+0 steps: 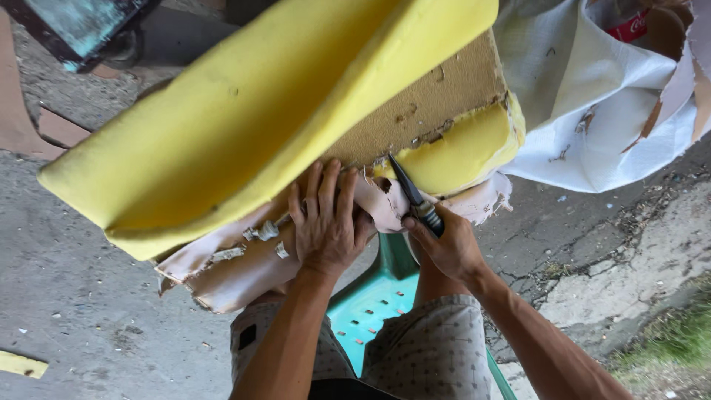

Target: The person uses pliers and a metal rod to pull out staples and peel away the tan fabric covering a yellow foam cushion. They work along the edge of the cushion, removing staples and fabric pieces one by one.

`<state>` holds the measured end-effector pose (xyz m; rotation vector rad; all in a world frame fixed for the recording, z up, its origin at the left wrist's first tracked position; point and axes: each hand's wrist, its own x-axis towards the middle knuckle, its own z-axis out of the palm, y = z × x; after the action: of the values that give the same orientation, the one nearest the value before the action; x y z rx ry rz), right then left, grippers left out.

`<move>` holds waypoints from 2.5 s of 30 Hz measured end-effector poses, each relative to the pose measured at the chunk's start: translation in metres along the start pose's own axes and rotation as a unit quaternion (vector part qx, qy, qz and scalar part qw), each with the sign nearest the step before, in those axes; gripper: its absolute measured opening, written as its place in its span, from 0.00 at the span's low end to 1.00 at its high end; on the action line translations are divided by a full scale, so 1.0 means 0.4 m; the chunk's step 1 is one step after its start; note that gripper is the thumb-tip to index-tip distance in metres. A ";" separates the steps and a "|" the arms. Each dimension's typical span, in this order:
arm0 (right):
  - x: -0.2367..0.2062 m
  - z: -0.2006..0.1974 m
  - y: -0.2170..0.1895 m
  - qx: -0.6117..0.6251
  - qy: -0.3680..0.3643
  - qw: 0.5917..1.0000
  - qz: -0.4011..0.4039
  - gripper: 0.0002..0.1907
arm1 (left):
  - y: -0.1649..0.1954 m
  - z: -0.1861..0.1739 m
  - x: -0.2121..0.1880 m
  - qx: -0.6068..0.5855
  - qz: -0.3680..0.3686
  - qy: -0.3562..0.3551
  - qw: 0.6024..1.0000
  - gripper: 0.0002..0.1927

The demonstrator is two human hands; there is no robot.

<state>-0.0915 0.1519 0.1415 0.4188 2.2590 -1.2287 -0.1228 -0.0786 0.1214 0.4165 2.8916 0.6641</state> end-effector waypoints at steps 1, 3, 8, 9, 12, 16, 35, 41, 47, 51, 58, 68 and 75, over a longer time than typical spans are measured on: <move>0.025 0.004 -0.011 0.005 -0.028 0.999 0.041 0.21 | -0.017 -0.020 0.022 0.006 -0.002 -0.006 1.000 0.39; 0.065 0.009 -0.026 0.068 -0.091 0.990 0.079 0.22 | -0.047 -0.053 0.057 0.017 -0.005 -0.019 1.000 0.39; 0.188 -0.076 -0.041 0.282 -0.274 0.918 0.048 0.27 | -0.071 -0.085 0.157 0.010 0.029 0.037 0.999 0.39; 0.205 -0.084 -0.051 0.321 -0.300 0.898 0.036 0.28 | -0.077 -0.094 0.169 0.017 0.027 0.045 0.998 0.37; 0.206 -0.079 -0.075 0.477 -0.385 0.785 0.087 0.27 | -0.083 -0.125 0.202 0.010 0.047 0.060 0.997 0.38; 0.209 -0.003 -0.089 0.645 -0.423 0.611 0.180 0.26 | -0.122 -0.151 0.256 0.015 0.041 0.070 0.997 0.40; -0.101 0.081 0.033 0.595 -0.310 0.726 0.151 0.23 | -0.044 -0.064 -0.086 0.007 0.113 0.219 0.969 0.13; -0.125 -0.100 -0.107 0.163 -0.244 0.947 0.129 0.20 | -0.035 -0.060 -0.120 -0.009 0.125 0.240 0.963 0.12; -0.247 -0.167 -0.196 -0.370 -0.060 0.925 -0.053 0.10 | -0.025 -0.081 -0.142 -0.025 0.127 0.250 0.960 0.11; -0.266 -0.127 -0.239 -0.480 0.060 0.874 -0.041 0.07 | -0.031 -0.097 -0.157 -0.041 0.146 0.251 0.956 0.12; -0.153 -0.058 -0.260 -0.466 0.064 0.882 0.009 0.04 | -0.075 -0.091 -0.144 -0.063 0.166 0.249 0.952 0.13; -0.131 0.011 -0.209 -0.466 0.095 0.879 -0.038 0.06 | -0.090 -0.095 -0.133 -0.087 0.156 0.244 0.953 0.14; -0.127 0.073 -0.203 -0.399 0.116 0.910 0.014 0.07 | -0.085 -0.105 -0.127 -0.073 0.149 0.231 0.959 0.13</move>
<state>-0.0821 0.0827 0.2131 0.2767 2.6958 -0.1629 -0.0908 -0.1402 0.1477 0.7824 3.2045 1.1537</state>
